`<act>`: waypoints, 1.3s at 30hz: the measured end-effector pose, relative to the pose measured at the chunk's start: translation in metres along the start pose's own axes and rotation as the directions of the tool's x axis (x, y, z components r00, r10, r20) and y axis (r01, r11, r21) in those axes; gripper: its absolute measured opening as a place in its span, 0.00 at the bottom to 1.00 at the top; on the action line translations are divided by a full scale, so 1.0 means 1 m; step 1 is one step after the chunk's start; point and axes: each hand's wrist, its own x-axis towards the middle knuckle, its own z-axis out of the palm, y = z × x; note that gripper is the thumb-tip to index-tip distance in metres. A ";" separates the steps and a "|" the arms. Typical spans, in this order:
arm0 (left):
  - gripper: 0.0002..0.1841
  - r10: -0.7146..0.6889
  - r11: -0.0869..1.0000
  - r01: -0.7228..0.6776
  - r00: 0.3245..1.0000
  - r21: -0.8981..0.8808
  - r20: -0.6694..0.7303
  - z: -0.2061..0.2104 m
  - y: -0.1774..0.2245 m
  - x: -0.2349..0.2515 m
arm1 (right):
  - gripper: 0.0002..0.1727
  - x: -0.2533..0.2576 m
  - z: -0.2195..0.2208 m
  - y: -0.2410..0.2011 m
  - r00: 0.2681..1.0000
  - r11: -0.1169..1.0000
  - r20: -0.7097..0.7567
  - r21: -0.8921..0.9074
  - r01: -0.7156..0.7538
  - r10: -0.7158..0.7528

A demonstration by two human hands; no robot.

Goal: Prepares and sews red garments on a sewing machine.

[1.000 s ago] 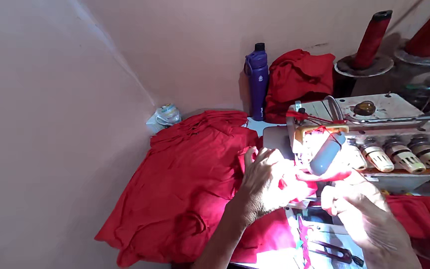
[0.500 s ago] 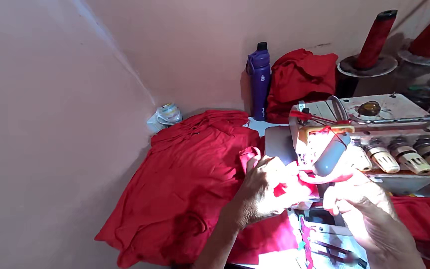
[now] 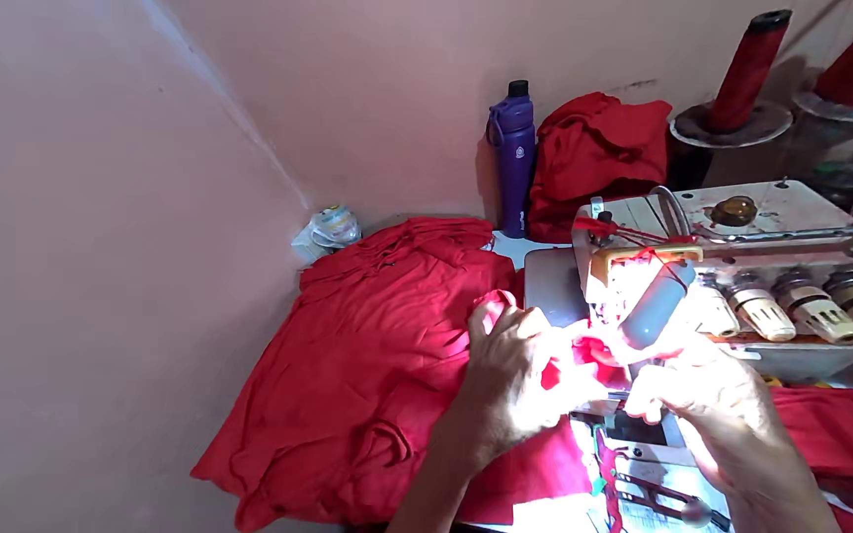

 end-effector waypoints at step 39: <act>0.15 0.201 0.966 -0.225 0.964 -0.127 -0.176 0.024 0.023 -0.015 | 0.08 -0.040 0.004 0.029 0.993 0.916 0.084 -0.386 0.110 -0.084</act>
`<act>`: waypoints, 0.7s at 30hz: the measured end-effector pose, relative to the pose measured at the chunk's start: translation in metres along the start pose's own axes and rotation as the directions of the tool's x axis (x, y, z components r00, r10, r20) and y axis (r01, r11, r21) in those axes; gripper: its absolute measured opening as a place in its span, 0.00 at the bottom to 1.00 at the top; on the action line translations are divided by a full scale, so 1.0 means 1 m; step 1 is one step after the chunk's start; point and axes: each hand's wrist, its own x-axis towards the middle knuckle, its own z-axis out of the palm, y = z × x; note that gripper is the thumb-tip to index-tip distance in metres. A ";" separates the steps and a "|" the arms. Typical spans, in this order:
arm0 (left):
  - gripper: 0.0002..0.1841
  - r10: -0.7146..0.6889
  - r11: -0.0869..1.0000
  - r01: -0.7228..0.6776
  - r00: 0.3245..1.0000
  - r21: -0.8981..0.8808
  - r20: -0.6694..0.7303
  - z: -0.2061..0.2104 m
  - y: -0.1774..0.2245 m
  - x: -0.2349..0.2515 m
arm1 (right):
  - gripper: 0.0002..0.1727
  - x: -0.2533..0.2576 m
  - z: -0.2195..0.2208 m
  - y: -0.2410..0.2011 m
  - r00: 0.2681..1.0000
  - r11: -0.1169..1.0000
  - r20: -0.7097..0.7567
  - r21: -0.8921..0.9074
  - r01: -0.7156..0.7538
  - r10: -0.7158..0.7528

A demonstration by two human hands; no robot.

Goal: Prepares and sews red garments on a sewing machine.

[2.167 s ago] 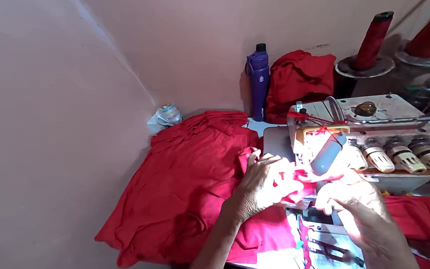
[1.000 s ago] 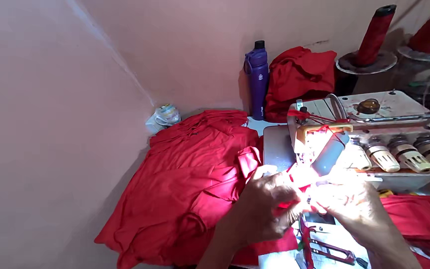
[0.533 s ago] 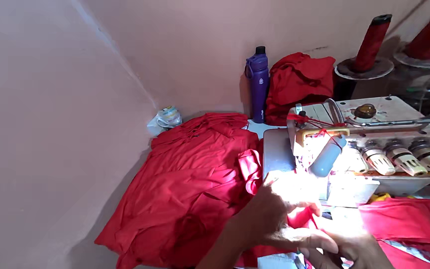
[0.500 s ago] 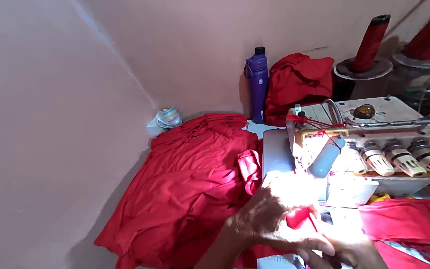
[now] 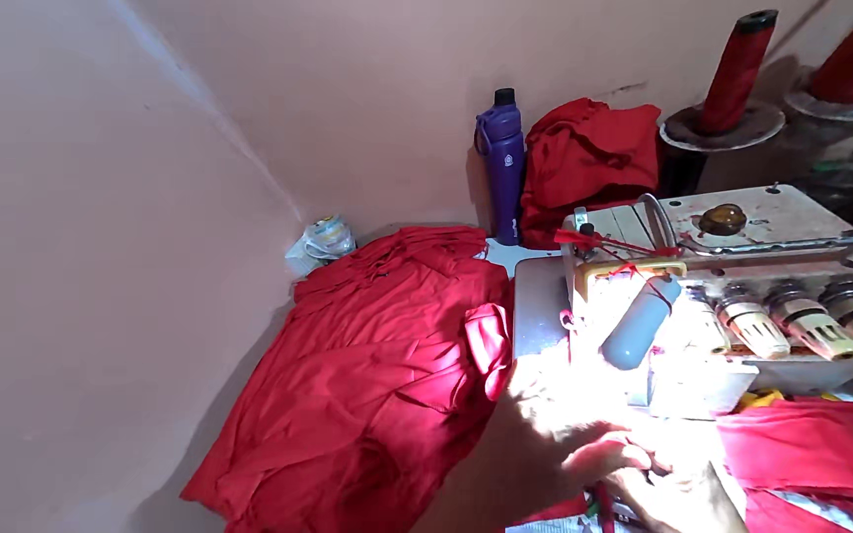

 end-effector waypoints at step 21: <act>0.09 -0.337 0.937 0.350 0.911 0.014 -0.238 0.017 -0.004 -0.022 | 0.19 0.022 0.020 -0.023 0.924 0.816 -0.374 -0.557 -0.157 -0.077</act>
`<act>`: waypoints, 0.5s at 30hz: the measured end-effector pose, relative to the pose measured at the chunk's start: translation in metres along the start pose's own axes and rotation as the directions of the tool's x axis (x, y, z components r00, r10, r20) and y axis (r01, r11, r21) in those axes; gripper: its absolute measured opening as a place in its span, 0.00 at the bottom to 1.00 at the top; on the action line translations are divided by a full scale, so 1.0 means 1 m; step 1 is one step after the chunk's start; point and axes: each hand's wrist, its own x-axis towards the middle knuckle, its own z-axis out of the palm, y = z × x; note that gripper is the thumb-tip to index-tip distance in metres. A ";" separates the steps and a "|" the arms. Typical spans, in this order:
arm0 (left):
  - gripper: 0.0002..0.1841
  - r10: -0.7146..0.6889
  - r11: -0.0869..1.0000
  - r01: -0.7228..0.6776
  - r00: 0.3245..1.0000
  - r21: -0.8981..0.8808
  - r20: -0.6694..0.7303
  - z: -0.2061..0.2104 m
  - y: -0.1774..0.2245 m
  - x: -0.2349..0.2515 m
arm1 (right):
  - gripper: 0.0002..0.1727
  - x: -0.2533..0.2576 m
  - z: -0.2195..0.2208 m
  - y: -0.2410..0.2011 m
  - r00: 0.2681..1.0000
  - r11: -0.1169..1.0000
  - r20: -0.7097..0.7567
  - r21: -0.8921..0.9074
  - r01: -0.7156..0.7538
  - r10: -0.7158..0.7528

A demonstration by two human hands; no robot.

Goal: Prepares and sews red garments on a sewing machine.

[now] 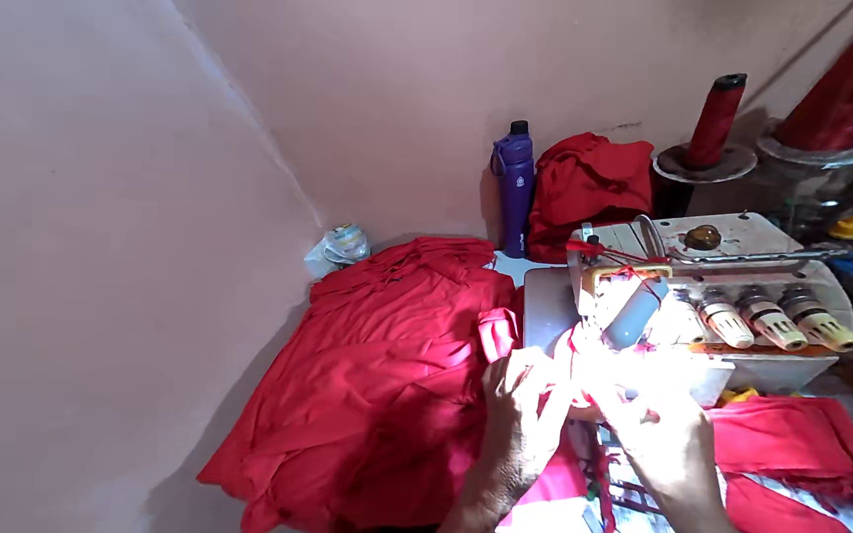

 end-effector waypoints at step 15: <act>0.09 0.130 0.985 -0.134 0.991 0.109 0.044 0.004 0.008 -0.031 | 0.07 -0.074 -0.026 -0.008 0.994 0.963 0.098 0.268 0.024 -0.052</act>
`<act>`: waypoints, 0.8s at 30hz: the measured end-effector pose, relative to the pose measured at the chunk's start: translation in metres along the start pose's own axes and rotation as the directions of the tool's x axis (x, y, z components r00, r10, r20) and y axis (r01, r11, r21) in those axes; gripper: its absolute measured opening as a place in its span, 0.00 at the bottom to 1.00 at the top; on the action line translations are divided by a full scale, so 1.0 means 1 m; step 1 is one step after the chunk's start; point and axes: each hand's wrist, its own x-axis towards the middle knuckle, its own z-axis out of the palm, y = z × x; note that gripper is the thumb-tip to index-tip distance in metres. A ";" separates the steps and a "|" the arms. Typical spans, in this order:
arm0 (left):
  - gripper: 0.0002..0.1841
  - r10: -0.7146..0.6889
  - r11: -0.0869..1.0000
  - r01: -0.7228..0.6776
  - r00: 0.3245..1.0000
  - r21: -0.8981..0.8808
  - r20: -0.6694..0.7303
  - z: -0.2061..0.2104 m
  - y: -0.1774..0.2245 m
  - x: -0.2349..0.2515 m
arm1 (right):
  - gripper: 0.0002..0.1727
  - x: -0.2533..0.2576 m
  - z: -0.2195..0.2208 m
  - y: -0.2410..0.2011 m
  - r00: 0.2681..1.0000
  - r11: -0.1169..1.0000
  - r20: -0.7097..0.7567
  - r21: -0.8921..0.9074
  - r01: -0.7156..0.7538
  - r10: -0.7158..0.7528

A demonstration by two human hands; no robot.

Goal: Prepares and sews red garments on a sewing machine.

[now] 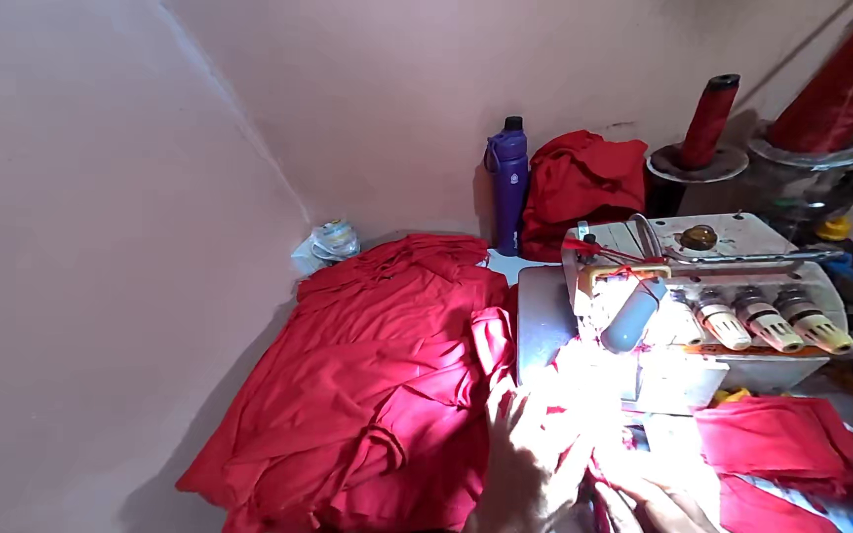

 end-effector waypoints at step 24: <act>0.10 -0.214 0.975 0.216 0.976 0.057 -0.026 0.030 -0.023 0.032 | 0.12 0.030 0.025 0.033 0.996 0.988 -0.062 -0.139 0.062 -0.072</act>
